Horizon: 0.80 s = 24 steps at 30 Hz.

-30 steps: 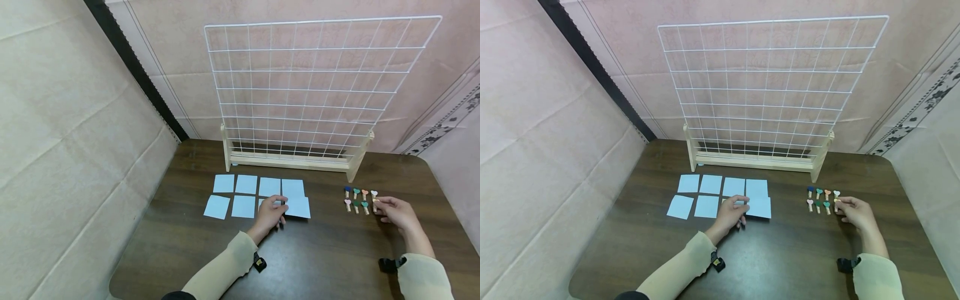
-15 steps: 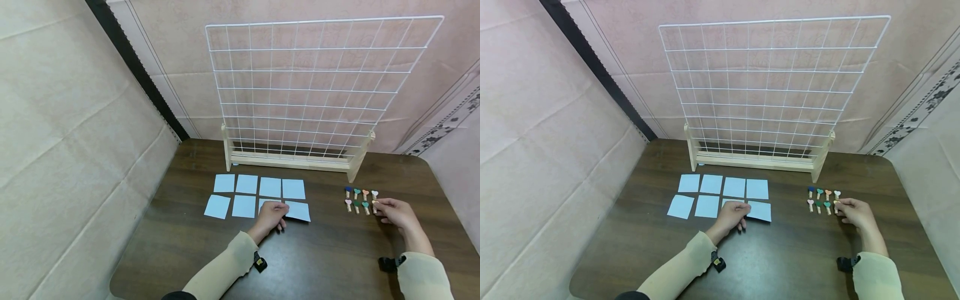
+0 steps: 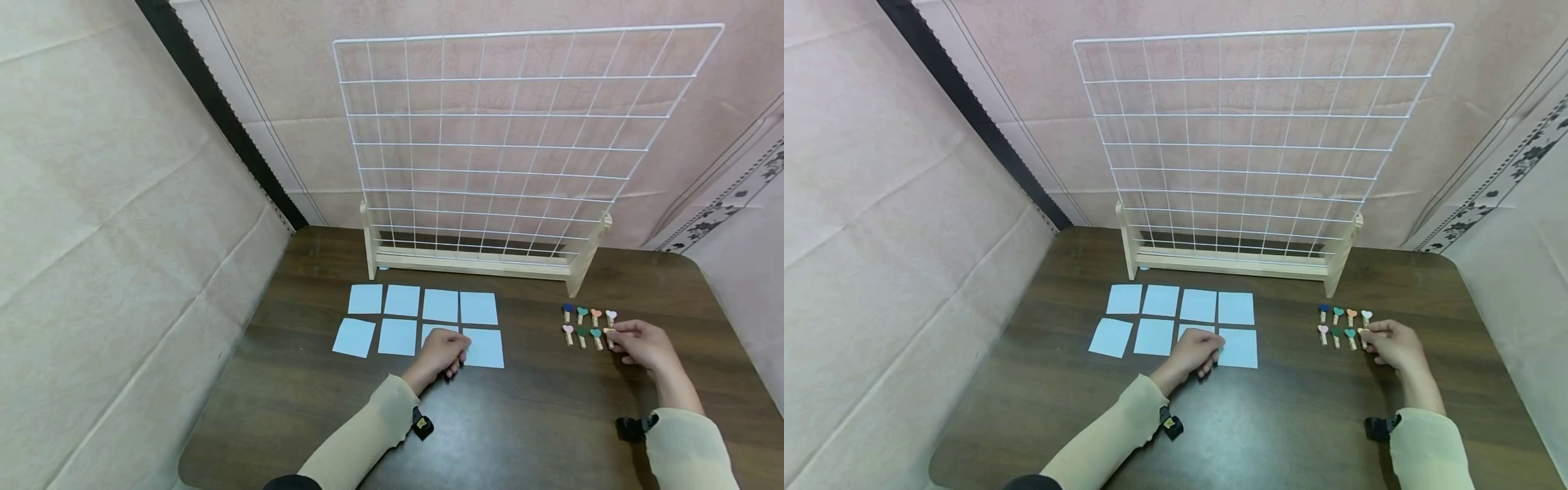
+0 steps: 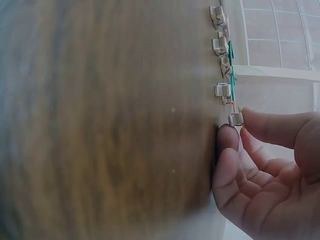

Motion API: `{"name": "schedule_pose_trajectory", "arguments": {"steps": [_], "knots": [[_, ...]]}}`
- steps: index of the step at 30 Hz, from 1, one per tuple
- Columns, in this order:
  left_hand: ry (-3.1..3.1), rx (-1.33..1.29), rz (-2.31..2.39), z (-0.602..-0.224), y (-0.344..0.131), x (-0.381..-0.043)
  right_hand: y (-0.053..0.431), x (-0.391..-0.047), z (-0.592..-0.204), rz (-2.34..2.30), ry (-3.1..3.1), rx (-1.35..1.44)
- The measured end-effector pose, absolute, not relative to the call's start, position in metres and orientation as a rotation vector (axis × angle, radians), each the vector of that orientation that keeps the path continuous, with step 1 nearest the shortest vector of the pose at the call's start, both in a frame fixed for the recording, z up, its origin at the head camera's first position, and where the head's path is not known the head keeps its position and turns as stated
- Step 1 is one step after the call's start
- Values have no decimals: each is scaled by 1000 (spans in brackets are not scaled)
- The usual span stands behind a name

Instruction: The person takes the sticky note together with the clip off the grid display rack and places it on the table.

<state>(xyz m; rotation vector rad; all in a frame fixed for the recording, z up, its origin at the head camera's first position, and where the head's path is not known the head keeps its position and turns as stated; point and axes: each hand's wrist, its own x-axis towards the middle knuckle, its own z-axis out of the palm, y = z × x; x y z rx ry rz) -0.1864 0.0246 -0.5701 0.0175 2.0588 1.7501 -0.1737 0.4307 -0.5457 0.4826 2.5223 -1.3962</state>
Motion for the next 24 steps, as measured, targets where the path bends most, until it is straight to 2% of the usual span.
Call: {"name": "schedule_pose_trajectory", "arguments": {"steps": [24], "knots": [[2081,69,1716,-558,21,-184,425,-165,-541,-1303,2655,542]]}}
